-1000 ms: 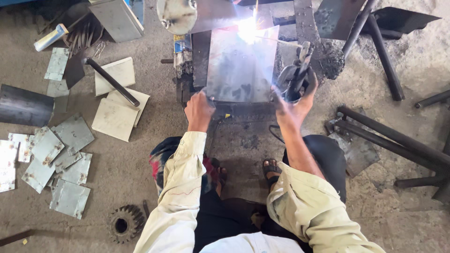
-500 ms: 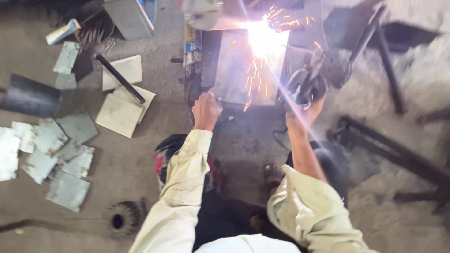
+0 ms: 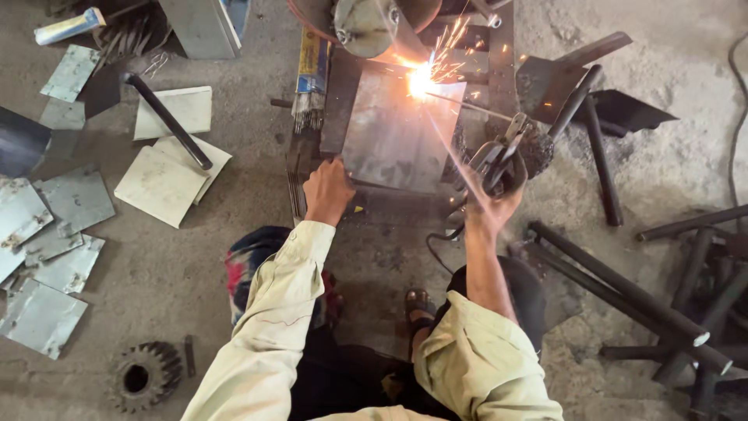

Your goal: The person welds a metal sheet and a metal pipe using a handheld welding torch. They position the metal pieces on a workbench, apply the torch to create welds, and adjust the pieces as needed.

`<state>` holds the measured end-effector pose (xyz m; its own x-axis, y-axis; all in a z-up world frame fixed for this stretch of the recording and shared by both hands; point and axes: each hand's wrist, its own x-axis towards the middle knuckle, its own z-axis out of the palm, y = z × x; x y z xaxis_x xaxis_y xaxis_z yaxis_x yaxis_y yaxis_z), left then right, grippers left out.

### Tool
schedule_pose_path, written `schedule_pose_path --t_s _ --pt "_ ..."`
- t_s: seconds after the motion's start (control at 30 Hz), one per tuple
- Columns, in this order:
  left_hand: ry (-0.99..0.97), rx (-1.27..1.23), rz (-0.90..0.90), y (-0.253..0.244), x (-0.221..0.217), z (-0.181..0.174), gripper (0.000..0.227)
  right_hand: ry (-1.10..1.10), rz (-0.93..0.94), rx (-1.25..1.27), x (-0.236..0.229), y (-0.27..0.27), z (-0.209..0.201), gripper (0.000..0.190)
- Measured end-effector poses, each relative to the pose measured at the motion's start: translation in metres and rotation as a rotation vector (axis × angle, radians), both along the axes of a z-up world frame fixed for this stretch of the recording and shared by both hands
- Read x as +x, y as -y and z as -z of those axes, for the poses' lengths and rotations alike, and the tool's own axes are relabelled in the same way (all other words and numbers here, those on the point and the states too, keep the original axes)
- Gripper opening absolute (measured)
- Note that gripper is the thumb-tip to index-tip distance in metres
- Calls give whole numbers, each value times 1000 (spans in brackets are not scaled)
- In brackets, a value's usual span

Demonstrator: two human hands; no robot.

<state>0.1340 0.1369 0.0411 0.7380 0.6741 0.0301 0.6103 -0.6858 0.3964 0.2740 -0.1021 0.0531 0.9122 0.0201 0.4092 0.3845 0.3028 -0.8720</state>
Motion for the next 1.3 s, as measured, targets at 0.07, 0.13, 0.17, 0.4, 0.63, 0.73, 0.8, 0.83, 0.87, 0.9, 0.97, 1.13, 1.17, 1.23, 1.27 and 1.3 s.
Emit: schedule_pose_path --t_s 0.07,0.13,0.17,0.4,0.63,0.73,0.8,0.83,0.87,0.9,0.97,1.13,1.17,1.23,1.27,1.3 --pt "-16 2 6 2 -1 -1 44 -50 6 10 -1 3 -2 67" --pt "-26 11 17 1 -2 -3 54 -73 2 22 -1 5 -6 66" --pt "-24 13 16 2 -2 -3 49 -71 -5 31 -1 5 -7 64" --pt "-4 14 -1 4 -2 -6 40 -98 20 21 2 7 -6 61" --pt "17 25 -6 4 -1 -8 34 -16 -16 29 4 5 -4 62" --pt "2 42 -3 4 -1 -7 32 -43 -16 24 3 5 -8 62" --pt "2 42 5 3 -3 -5 35 -70 -31 53 3 5 -9 63" --pt "2 43 9 3 -3 -5 37 -76 -1 2 3 6 -9 64" --pt "-19 37 3 2 -2 -4 37 -81 29 -50 3 8 -10 65" --pt "-39 31 -3 1 -1 -4 37 -85 59 -101 3 9 -11 67" --pt "-42 27 -9 1 -1 -1 34 -157 24 -28 2 8 -13 66" --pt "-28 63 -12 -1 1 6 31 -39 0 -37 5 11 -13 63" --pt "-41 59 -11 -2 1 7 30 -12 9 -44 6 10 -11 63" --pt "-68 51 -9 -3 1 7 29 -22 7 -48 6 11 -7 64" --pt "-62 42 -7 -3 1 7 29 -58 -6 -46 6 12 -5 65" --pt "-55 35 -4 -3 1 6 29 -94 -19 -42 6 13 -3 65"
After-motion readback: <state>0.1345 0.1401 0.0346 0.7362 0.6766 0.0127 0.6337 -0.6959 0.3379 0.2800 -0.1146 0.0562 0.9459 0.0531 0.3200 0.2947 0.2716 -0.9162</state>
